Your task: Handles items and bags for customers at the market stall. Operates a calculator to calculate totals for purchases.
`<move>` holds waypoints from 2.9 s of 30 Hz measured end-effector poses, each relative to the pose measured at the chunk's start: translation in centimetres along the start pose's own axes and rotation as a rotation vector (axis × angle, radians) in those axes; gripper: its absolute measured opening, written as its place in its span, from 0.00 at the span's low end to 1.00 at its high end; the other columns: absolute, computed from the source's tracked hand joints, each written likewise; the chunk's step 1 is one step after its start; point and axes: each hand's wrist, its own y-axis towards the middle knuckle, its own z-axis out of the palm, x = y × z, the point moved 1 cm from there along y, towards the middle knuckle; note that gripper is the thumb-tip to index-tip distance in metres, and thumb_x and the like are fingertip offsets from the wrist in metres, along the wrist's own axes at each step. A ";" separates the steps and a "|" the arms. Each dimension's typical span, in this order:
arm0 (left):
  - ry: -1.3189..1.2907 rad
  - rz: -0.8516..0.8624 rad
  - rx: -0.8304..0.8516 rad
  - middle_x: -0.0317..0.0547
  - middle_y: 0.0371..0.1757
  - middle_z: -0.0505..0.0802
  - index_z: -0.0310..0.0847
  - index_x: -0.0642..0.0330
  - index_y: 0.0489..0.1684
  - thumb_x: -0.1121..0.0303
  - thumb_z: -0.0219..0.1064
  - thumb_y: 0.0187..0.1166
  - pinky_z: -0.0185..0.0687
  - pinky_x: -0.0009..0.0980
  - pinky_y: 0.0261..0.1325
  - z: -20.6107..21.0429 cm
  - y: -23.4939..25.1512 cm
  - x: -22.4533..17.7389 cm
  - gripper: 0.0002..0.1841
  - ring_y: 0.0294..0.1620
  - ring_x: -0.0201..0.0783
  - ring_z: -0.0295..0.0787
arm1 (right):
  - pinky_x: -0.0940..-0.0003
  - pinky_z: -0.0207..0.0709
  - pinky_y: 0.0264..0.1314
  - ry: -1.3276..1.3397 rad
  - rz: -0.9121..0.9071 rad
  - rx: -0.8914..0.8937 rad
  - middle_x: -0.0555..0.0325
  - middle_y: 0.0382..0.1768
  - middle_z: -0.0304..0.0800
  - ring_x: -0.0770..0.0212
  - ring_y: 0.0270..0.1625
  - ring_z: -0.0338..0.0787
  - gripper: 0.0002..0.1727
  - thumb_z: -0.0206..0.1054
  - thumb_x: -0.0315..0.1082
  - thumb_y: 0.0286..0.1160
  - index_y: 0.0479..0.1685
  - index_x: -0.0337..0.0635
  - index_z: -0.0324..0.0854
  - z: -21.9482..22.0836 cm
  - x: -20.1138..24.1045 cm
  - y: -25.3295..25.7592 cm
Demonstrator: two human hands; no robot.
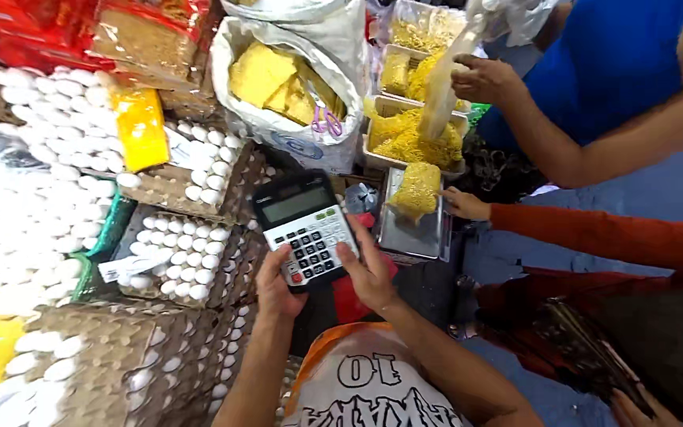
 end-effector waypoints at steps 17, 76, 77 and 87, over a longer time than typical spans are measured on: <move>-0.070 -0.120 0.084 0.53 0.64 0.91 0.76 0.49 0.77 0.32 0.36 0.87 0.88 0.53 0.63 0.1 -0.2 -0.6 0.38 0.63 0.49 0.90 | 0.18 0.35 0.89 -1.027 -0.479 -0.095 0.41 0.93 0.52 0.32 0.95 0.41 0.32 0.54 0.73 0.77 0.72 0.71 0.85 2.5 1.8 -4.9; -0.264 0.082 -0.090 0.61 0.73 0.84 0.66 0.54 0.84 0.38 0.28 0.91 0.79 0.63 0.73 -12.5 -5.7 -3.5 0.37 0.74 0.56 0.83 | 0.46 0.80 0.34 -1.135 0.059 0.653 0.57 0.25 0.89 0.48 0.31 0.90 0.36 0.50 0.49 0.88 0.97 0.76 0.45 7.9 -2.5 -7.4; -0.275 0.079 -0.086 0.62 0.73 0.84 0.66 0.54 0.84 0.38 0.28 0.91 0.78 0.64 0.73 -12.7 -5.7 -3.4 0.37 0.74 0.56 0.83 | 0.45 0.80 0.34 -1.136 0.072 0.665 0.57 0.25 0.89 0.48 0.31 0.90 0.37 0.50 0.48 0.88 0.97 0.76 0.44 7.9 -2.5 -7.4; -0.288 0.093 -0.151 0.61 0.71 0.86 0.68 0.53 0.82 0.37 0.29 0.91 0.81 0.62 0.71 -12.5 -5.9 -3.8 0.37 0.71 0.56 0.85 | 0.48 0.78 0.28 -1.189 -0.003 0.624 0.58 0.19 0.84 0.49 0.24 0.87 0.39 0.48 0.37 0.83 0.97 0.71 0.47 8.6 -2.7 -7.3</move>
